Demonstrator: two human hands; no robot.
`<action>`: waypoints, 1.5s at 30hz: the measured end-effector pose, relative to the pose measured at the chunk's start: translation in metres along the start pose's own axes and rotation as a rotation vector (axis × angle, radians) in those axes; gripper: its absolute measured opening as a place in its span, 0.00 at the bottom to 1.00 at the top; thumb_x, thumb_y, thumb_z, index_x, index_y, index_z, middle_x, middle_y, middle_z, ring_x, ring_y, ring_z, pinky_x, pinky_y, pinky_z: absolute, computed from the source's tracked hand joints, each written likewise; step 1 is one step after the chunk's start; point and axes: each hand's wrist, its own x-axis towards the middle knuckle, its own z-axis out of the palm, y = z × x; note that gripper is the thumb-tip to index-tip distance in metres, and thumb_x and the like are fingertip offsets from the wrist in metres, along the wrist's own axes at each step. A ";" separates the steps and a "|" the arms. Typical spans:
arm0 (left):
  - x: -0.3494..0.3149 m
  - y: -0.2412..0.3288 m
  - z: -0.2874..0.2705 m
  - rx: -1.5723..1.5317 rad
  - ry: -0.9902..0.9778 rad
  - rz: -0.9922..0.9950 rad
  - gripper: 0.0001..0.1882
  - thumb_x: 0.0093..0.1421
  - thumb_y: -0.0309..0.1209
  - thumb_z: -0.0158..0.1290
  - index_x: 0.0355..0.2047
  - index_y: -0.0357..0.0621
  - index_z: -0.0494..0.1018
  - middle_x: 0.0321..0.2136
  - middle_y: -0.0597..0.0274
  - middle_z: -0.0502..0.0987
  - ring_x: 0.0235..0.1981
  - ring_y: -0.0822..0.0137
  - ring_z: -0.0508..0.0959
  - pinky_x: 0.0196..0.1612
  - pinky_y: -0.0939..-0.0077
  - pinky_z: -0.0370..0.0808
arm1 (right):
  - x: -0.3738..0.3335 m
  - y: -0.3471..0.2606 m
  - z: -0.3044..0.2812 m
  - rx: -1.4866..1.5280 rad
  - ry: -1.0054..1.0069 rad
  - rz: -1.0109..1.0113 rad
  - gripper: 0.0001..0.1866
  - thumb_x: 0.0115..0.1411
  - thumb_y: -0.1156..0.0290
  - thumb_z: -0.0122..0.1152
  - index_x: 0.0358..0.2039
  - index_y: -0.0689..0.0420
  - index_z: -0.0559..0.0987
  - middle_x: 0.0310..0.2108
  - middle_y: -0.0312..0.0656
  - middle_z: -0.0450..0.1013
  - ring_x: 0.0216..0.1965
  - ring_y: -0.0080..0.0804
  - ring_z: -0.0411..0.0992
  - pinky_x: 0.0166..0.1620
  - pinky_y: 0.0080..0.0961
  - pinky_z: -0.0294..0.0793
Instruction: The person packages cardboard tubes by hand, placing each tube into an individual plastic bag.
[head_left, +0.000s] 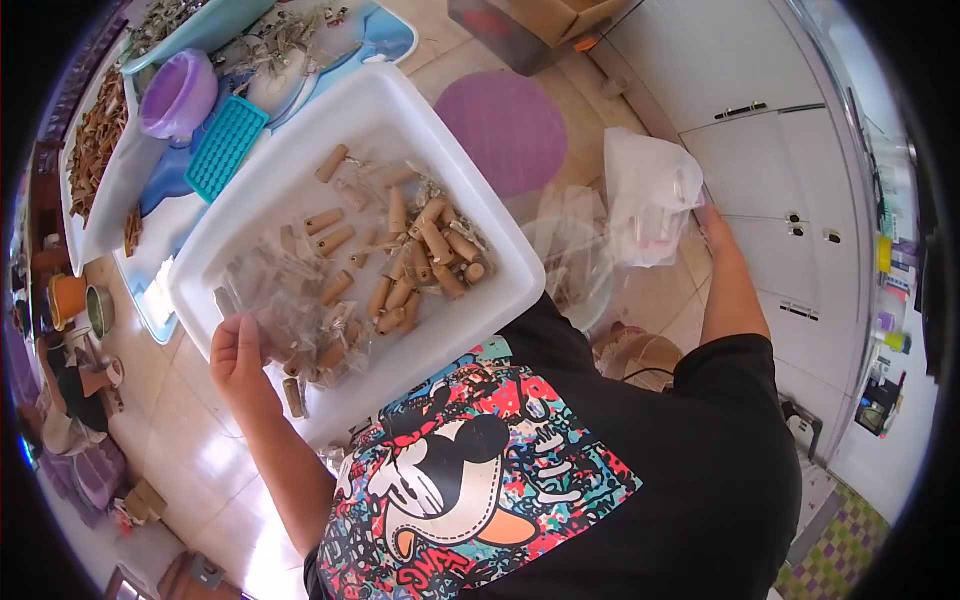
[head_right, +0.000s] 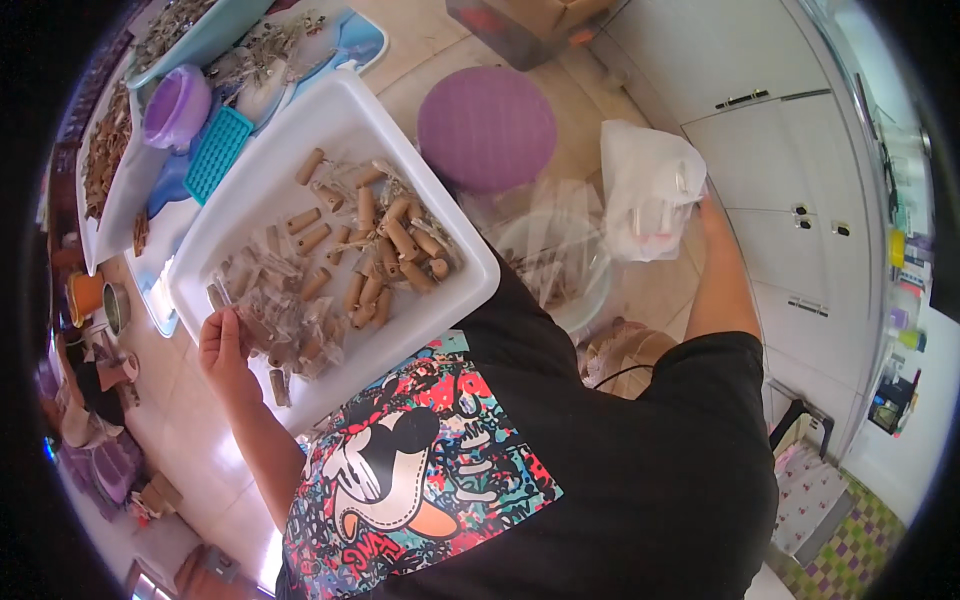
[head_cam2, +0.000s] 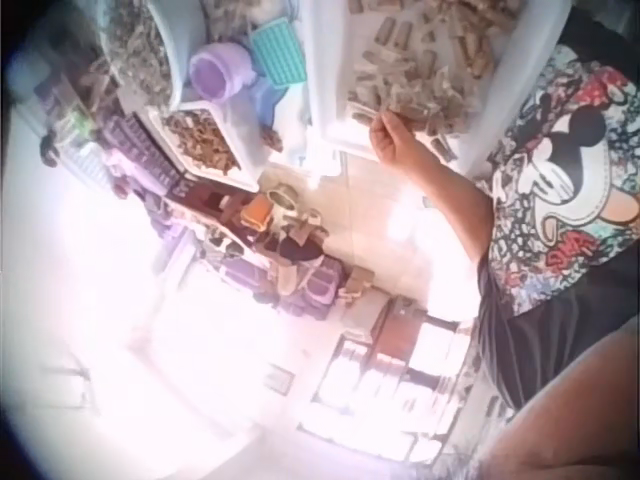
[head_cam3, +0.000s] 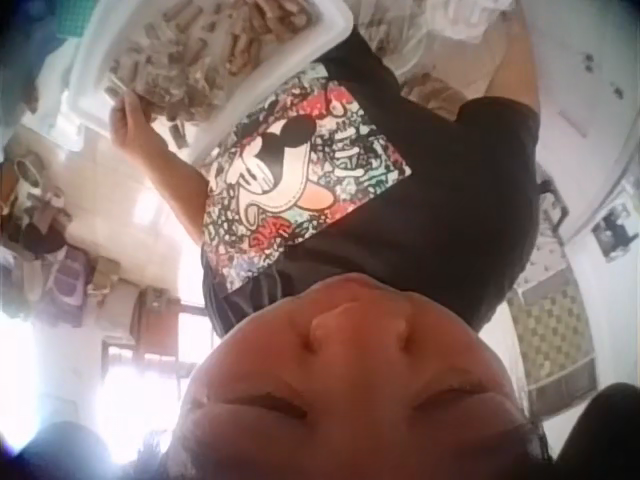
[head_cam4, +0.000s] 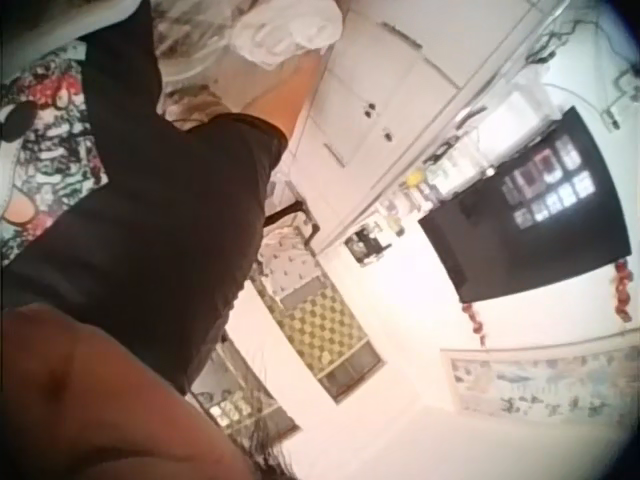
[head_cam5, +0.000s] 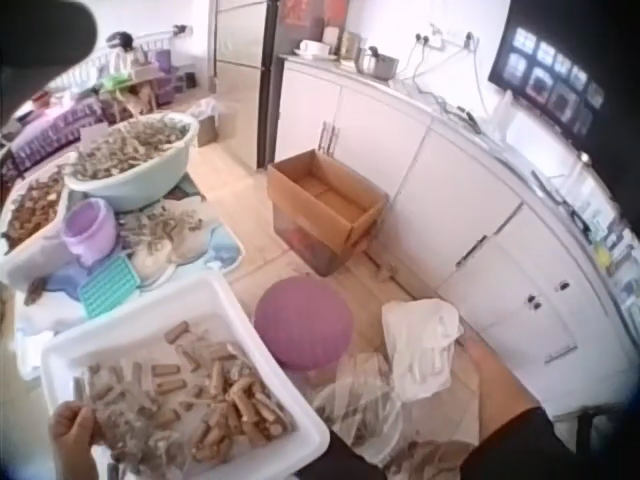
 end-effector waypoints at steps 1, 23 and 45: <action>0.007 -0.008 -0.003 0.003 -0.047 -0.022 0.05 0.58 0.28 0.49 0.30 0.40 0.72 0.21 0.71 0.72 0.20 0.83 0.66 0.23 0.90 0.61 | 0.017 0.026 -0.039 -0.173 0.177 0.079 0.30 0.55 0.44 0.44 0.34 0.62 0.76 0.27 0.41 0.72 0.30 0.34 0.69 0.34 0.30 0.67; -0.009 -0.015 -0.032 0.722 -0.225 0.435 0.10 0.52 0.19 0.47 0.34 0.42 0.73 0.33 0.59 0.75 0.33 0.63 0.75 0.35 0.75 0.72 | -0.023 -0.209 0.124 -0.594 0.065 -0.669 0.39 0.49 0.63 0.60 0.59 0.57 0.54 0.56 0.54 0.55 0.58 0.45 0.54 0.58 0.32 0.54; 0.038 0.026 0.025 0.014 -0.369 -0.124 0.12 0.55 0.32 0.52 0.38 0.41 0.72 0.30 0.63 0.74 0.28 0.72 0.76 0.29 0.81 0.73 | -0.320 -0.378 0.348 0.298 -1.072 -0.662 0.15 0.58 0.61 0.53 0.37 0.60 0.76 0.32 0.37 0.74 0.36 0.19 0.69 0.39 0.19 0.68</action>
